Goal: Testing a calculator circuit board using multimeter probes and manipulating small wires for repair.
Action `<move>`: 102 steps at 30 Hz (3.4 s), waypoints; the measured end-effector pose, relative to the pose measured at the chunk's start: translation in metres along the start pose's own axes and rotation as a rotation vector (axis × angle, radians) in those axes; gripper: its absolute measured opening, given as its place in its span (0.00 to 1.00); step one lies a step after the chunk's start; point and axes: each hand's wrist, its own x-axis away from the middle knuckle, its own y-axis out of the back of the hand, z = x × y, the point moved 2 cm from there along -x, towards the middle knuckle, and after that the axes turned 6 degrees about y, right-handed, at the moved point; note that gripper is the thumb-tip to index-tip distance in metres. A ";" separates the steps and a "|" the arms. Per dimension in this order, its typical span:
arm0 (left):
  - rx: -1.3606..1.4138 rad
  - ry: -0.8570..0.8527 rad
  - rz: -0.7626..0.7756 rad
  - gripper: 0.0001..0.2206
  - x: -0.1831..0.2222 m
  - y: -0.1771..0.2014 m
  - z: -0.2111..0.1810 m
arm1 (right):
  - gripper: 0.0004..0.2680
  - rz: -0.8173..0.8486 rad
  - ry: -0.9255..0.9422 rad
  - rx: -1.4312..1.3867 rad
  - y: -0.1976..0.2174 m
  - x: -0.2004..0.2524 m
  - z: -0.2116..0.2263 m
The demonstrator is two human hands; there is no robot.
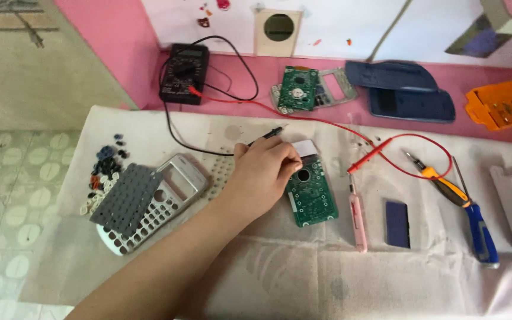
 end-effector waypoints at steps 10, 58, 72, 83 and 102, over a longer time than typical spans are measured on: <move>0.066 -0.011 0.051 0.04 0.000 0.006 -0.002 | 0.06 0.039 0.623 0.026 -0.097 -0.030 0.014; 0.299 -0.045 0.047 0.05 0.001 0.010 -0.005 | 0.07 0.049 0.472 0.296 -0.129 -0.023 -0.026; 0.268 -0.248 -0.131 0.04 0.009 0.028 -0.021 | 0.02 0.189 -0.096 -0.319 -0.119 -0.027 -0.016; 0.539 -0.030 -0.201 0.10 0.009 0.041 -0.027 | 0.04 0.037 -0.204 -0.992 -0.133 -0.026 -0.051; 0.790 0.222 -0.039 0.08 0.010 0.035 -0.030 | 0.04 -0.031 -0.250 -0.970 -0.139 -0.018 -0.043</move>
